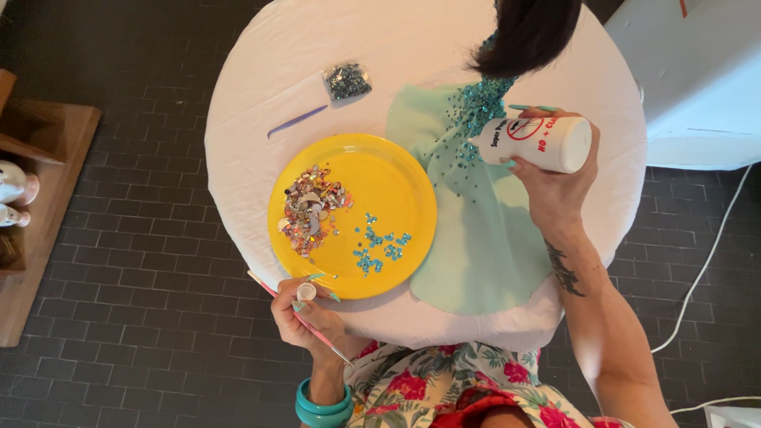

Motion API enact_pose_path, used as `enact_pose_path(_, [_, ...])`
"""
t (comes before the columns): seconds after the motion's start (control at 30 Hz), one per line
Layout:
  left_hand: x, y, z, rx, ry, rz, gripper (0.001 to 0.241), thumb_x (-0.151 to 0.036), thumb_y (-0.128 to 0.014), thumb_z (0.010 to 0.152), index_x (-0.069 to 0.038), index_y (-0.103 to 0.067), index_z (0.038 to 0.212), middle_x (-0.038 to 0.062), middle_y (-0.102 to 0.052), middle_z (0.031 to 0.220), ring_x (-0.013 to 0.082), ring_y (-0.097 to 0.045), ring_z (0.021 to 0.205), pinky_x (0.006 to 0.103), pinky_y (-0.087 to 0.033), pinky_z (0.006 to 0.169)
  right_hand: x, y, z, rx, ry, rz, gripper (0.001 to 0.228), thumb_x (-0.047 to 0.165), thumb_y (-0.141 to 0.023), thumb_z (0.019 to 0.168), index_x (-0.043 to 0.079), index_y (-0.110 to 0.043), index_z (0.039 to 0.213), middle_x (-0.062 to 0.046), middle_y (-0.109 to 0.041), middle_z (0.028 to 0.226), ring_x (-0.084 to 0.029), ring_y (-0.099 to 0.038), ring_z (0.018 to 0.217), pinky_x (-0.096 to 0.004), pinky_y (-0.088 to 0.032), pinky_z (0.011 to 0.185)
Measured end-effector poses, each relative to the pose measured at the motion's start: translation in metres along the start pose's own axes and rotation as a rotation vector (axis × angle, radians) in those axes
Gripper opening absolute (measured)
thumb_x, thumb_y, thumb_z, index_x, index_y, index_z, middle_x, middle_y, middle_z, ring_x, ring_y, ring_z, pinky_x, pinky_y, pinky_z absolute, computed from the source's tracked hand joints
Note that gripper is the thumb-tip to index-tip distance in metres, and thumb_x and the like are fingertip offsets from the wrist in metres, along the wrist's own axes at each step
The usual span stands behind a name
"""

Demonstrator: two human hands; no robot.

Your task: Applying sequins and rhinestones to a dress using glue and a brush

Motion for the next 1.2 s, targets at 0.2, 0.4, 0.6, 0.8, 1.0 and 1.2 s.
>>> enact_pose_path(0.2, [-0.003,-0.002,0.001,-0.001,0.003,0.003,0.041,-0.05,-0.052,0.126,-0.011,-0.058,0.115,0.006,-0.061,0.076,0.0164,-0.057,0.075,0.0376,-0.052,0.082,-0.013,0.008,-0.002,-0.151,-0.087,0.064,0.067,-0.008,-0.083,0.1,-0.001,-0.048,0.156,-0.029,-0.063,0.155,-0.039,-0.065,0.146,-0.056,-0.062,0.124])
enact_pose_path(0.4, [-0.002,0.001,0.001,0.047,0.008,0.009,0.037,-0.045,-0.059,0.124,-0.009,-0.058,0.128,0.012,-0.075,0.096,0.0212,-0.073,0.091,0.0402,-0.064,0.092,-0.019,0.028,-0.008,-0.212,-0.41,0.467,0.097,0.057,-0.086,0.102,0.009,-0.046,0.176,-0.014,-0.063,0.175,-0.025,-0.066,0.159,-0.042,-0.062,0.133])
enact_pose_path(0.6, [-0.004,0.001,0.001,0.078,-0.02,-0.058,0.029,-0.011,-0.068,0.119,-0.004,-0.056,0.143,0.025,-0.07,0.132,0.0376,-0.081,0.118,0.0491,-0.067,0.112,-0.013,0.029,-0.019,-0.472,-0.641,1.066,0.105,0.041,-0.105,0.075,0.005,-0.061,0.164,-0.016,-0.075,0.157,-0.03,-0.074,0.144,-0.045,-0.072,0.11])
enact_pose_path(0.8, [0.0,0.001,-0.001,0.039,-0.041,0.004,0.029,-0.014,-0.069,0.117,-0.001,-0.057,0.14,0.028,-0.071,0.129,0.0364,-0.08,0.116,0.0493,-0.069,0.112,0.008,0.02,-0.037,-0.487,-0.663,1.155,0.098,0.04,-0.106,0.077,0.008,-0.062,0.159,-0.014,-0.072,0.158,-0.029,-0.073,0.142,-0.044,-0.074,0.094])
enact_pose_path(1.0, [0.005,0.003,-0.008,0.143,-0.191,-0.022,0.027,-0.012,-0.067,0.118,0.001,-0.06,0.141,0.021,-0.062,0.126,0.0349,-0.075,0.105,0.0467,-0.074,0.098,0.017,0.017,-0.048,-0.531,-0.646,1.148,0.094,0.039,-0.105,0.08,0.013,-0.062,0.159,-0.013,-0.076,0.154,-0.028,-0.076,0.138,-0.043,-0.075,0.092])
enact_pose_path(1.2, [-0.025,-0.024,-0.006,0.34,-0.226,-0.207,0.021,-0.02,-0.073,0.117,-0.004,-0.071,0.132,0.013,-0.076,0.118,0.0267,-0.084,0.098,0.0296,-0.071,0.08,0.034,0.056,-0.024,-0.888,-0.482,1.138,0.101,0.025,-0.106,0.064,-0.001,-0.067,0.153,-0.029,-0.078,0.152,-0.04,-0.081,0.126,-0.049,-0.073,0.1])
Point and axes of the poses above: each hand's wrist, its own z-axis towards the middle knuckle, its own y-axis out of the back of the hand, x = y × z, the point moved 2 cm from there along z, towards the middle knuckle
